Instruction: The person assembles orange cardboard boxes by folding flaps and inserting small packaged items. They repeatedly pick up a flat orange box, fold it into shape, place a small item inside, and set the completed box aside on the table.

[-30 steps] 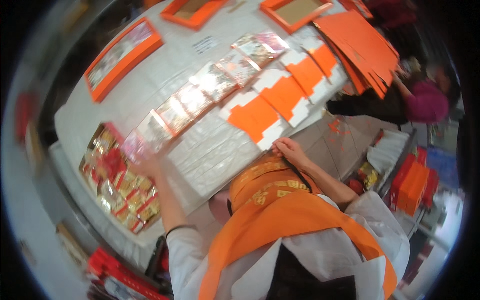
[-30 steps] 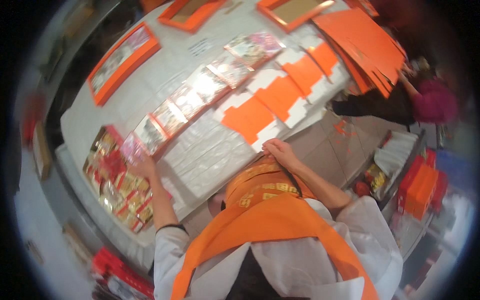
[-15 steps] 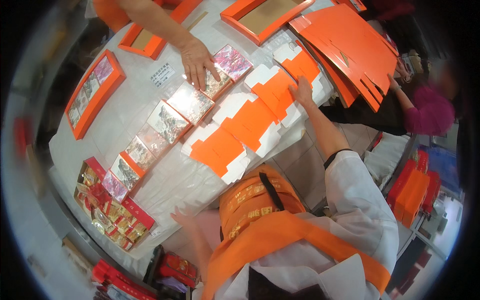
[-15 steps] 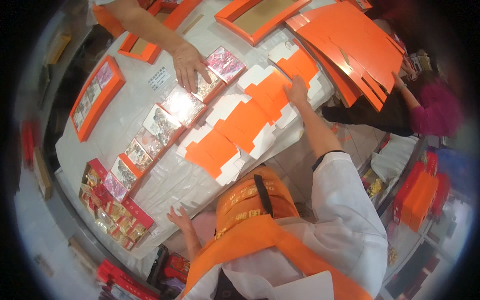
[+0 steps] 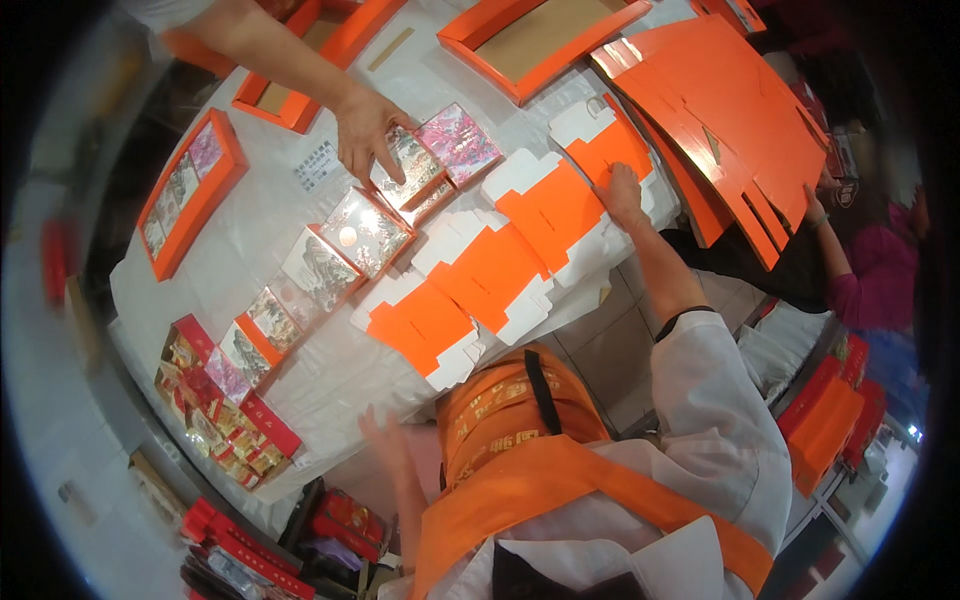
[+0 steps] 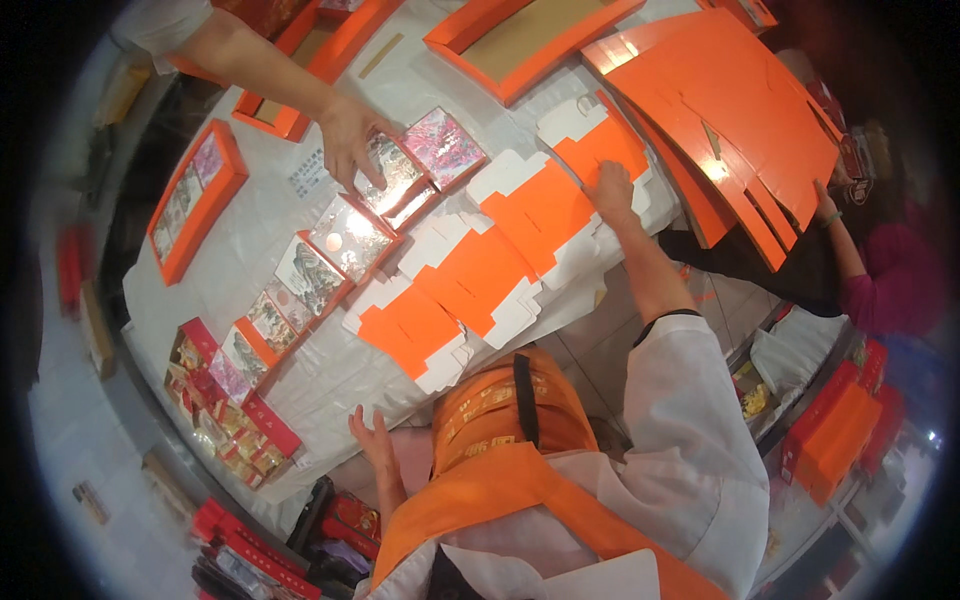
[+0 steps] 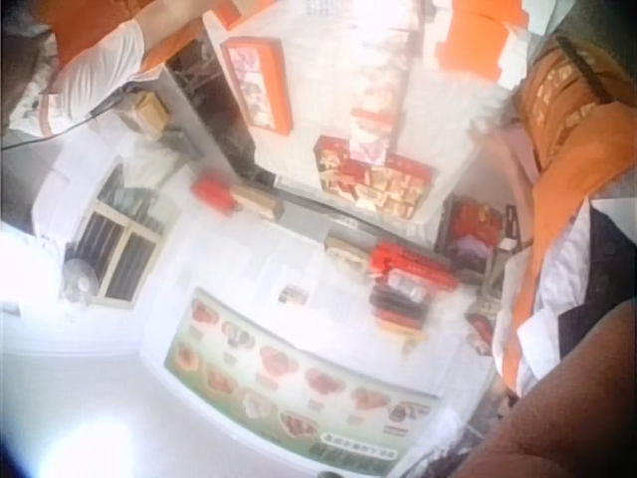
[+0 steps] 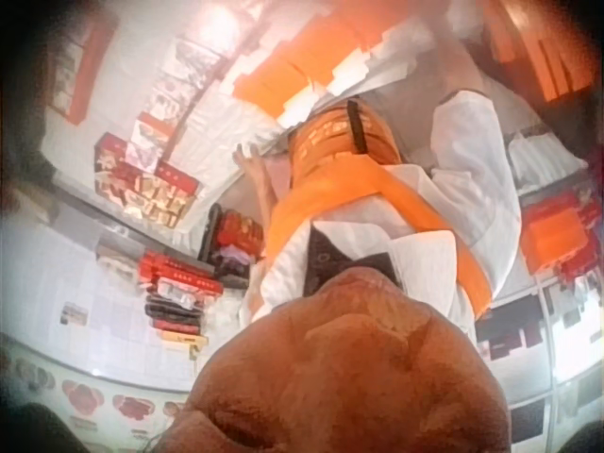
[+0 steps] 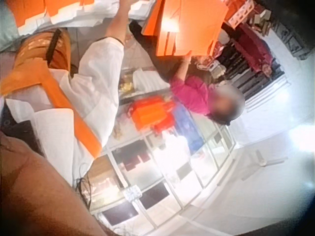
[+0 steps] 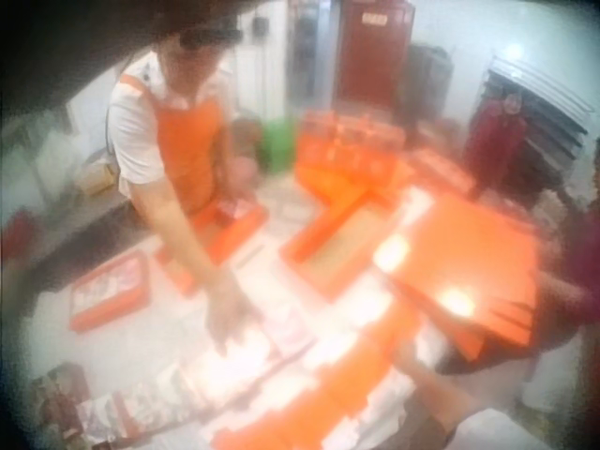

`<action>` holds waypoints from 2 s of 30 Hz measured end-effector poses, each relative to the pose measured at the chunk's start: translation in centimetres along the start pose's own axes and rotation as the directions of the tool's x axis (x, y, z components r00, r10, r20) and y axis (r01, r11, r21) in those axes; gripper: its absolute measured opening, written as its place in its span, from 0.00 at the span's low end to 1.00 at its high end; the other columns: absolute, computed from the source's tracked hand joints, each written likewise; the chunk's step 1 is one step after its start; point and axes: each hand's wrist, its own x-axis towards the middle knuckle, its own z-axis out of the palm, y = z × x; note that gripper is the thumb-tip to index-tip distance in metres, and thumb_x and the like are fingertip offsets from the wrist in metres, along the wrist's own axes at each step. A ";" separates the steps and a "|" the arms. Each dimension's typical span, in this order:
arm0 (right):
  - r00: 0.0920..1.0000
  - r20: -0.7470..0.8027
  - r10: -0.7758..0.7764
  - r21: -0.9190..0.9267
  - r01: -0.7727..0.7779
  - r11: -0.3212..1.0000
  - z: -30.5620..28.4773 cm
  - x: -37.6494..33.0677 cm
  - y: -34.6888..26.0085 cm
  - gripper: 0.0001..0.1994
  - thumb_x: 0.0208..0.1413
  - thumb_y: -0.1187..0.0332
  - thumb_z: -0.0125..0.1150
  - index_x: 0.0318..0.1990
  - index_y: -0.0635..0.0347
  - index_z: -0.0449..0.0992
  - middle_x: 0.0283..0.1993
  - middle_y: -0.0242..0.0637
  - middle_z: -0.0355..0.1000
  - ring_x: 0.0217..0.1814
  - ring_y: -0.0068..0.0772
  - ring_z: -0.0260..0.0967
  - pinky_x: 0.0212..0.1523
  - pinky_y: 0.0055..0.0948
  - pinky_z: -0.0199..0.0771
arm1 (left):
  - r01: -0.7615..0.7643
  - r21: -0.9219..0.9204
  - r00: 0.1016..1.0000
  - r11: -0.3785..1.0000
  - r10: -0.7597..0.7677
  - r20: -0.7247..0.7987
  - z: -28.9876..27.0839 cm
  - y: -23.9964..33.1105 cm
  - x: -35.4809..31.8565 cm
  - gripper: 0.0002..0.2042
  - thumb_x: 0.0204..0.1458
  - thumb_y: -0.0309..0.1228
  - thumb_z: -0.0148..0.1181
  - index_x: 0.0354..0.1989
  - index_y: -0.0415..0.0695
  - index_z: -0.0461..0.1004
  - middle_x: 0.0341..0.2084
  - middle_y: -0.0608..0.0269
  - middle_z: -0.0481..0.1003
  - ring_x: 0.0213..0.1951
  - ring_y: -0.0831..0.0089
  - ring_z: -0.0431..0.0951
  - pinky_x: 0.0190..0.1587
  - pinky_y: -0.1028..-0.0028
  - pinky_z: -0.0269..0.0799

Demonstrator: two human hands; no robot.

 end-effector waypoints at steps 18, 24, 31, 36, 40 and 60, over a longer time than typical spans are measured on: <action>0.692 -0.372 -0.619 0.043 0.679 0.733 -12.6 -16.3 -17.1 0.10 0.52 0.77 0.46 0.41 0.70 0.69 0.36 0.46 0.68 0.41 0.46 0.66 0.43 0.38 0.67 | -0.332 -0.672 0.791 0.662 0.583 0.183 0.8 15.8 -5.7 0.21 0.54 0.33 0.52 0.54 0.36 0.62 0.49 0.54 0.68 0.51 0.69 0.68 0.53 0.72 0.62; 0.618 -0.159 -0.770 0.647 0.654 0.391 -12.3 -28.6 -31.7 0.11 0.54 0.74 0.50 0.44 0.69 0.68 0.41 0.45 0.68 0.41 0.39 0.67 0.43 0.30 0.68 | 0.141 -0.979 0.950 0.145 0.259 0.175 -5.9 16.7 -4.0 0.18 0.60 0.40 0.41 0.51 0.39 0.59 0.41 0.62 0.69 0.40 0.76 0.71 0.41 0.75 0.68; 0.778 0.442 -0.447 0.825 -0.548 -0.137 -11.4 -28.9 -34.5 0.14 0.61 0.69 0.46 0.50 0.68 0.64 0.44 0.35 0.68 0.44 0.24 0.67 0.50 0.25 0.68 | 0.068 -0.995 0.917 0.079 0.387 0.093 -11.4 11.6 -2.8 0.20 0.61 0.42 0.38 0.54 0.42 0.57 0.45 0.64 0.68 0.45 0.78 0.69 0.44 0.74 0.68; 0.727 0.449 -0.519 0.593 -0.677 -0.436 -12.6 -31.7 -37.3 0.15 0.61 0.68 0.45 0.53 0.62 0.63 0.51 0.34 0.65 0.54 0.26 0.61 0.56 0.30 0.62 | 0.135 -0.991 0.818 0.022 0.562 0.124 -12.0 9.2 -2.3 0.21 0.61 0.43 0.37 0.58 0.44 0.54 0.51 0.64 0.65 0.50 0.74 0.67 0.49 0.71 0.67; 0.781 0.383 -0.493 0.820 -0.533 -0.208 -12.1 -35.6 -39.1 0.19 0.61 0.63 0.47 0.57 0.60 0.60 0.56 0.35 0.61 0.58 0.28 0.57 0.58 0.30 0.57 | 0.044 -0.972 0.900 0.232 0.414 0.140 -12.3 9.6 -2.7 0.23 0.61 0.44 0.37 0.60 0.43 0.51 0.53 0.63 0.62 0.54 0.75 0.63 0.53 0.72 0.61; 0.786 -0.155 -0.599 0.831 0.432 0.351 -19.8 -29.4 -37.8 0.16 0.59 0.68 0.44 0.52 0.64 0.63 0.54 0.41 0.64 0.56 0.30 0.60 0.56 0.29 0.59 | -0.386 -0.811 0.702 0.440 0.710 0.051 -18.0 7.4 -7.1 0.40 0.49 0.27 0.53 0.65 0.39 0.31 0.57 0.49 0.55 0.58 0.64 0.58 0.59 0.69 0.54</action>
